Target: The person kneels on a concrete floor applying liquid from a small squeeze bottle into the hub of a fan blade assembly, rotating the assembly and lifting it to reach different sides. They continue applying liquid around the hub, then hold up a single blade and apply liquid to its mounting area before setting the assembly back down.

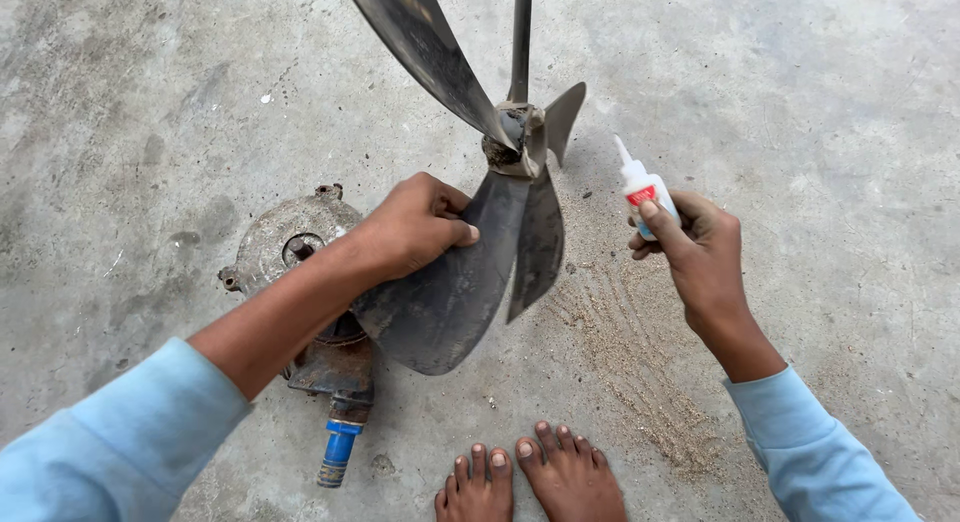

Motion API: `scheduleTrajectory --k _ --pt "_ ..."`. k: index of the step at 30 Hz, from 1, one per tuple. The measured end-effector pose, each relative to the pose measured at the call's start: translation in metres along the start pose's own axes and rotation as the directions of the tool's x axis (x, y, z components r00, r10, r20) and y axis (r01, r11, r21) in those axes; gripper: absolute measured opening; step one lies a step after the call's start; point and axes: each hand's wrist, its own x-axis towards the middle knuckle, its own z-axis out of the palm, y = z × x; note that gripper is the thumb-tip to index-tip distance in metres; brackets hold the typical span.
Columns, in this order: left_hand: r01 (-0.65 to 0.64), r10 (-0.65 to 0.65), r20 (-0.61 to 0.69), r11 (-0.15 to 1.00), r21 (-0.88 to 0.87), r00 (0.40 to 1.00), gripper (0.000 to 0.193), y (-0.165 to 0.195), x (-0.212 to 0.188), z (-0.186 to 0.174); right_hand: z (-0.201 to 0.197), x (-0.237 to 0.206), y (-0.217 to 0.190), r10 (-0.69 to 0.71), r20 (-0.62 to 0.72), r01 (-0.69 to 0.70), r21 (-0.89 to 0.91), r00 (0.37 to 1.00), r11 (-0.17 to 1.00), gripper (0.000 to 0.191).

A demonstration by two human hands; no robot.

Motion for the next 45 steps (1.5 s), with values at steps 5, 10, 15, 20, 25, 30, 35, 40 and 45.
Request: scheduleTrajectory --k 5,10,15,20,25,30,35,40,45 --pt "-0.029 0.026 -0.018 0.977 -0.211 1.0 0.034 -0.023 0.017 0.025 -0.038 -0.003 0.076 0.169 -0.106 -0.174 -0.043 0.98 0.984 0.038" --pt "-0.025 0.026 -0.005 0.904 -0.426 1.0 0.035 -0.051 0.029 0.056 -0.064 -0.013 0.136 0.085 -0.261 -0.154 -0.256 0.962 0.954 0.04" --pt "0.027 -0.033 0.001 0.802 -0.597 0.999 0.035 -0.075 0.034 0.097 -0.076 -0.018 0.161 0.033 -0.352 -0.122 -0.232 0.935 0.965 0.036" --pt "0.016 -0.027 -0.008 0.787 -0.617 1.0 0.036 -0.08 0.042 0.123 -0.08 -0.013 0.162 0.11 -0.324 -0.137 -0.062 0.94 0.989 0.035" --pt "0.047 -0.043 0.019 0.835 -0.548 0.999 0.034 -0.064 0.05 0.139 -0.082 -0.014 0.157 0.136 -0.273 -0.157 -0.059 0.952 0.986 0.029" --pt "0.033 -0.044 -0.01 0.863 -0.503 0.999 0.029 -0.041 0.058 0.128 -0.092 0.003 0.146 0.087 -0.304 -0.123 -0.103 0.949 0.987 0.027" --pt "0.02 -0.057 -0.097 0.937 -0.349 0.994 0.031 -0.022 0.079 0.088 -0.087 0.052 0.153 -0.034 -0.357 -0.065 -0.264 0.934 0.962 0.027" --pt "0.06 -0.086 -0.1 0.971 -0.231 0.991 0.035 -0.01 0.11 0.061 -0.08 0.082 0.174 -0.064 -0.401 -0.075 -0.322 0.914 0.944 0.029" --pt "0.038 -0.063 -0.127 0.981 -0.19 0.99 0.035 -0.016 0.127 0.067 -0.086 0.074 0.183 -0.118 -0.358 -0.097 -0.529 0.926 0.843 0.034"
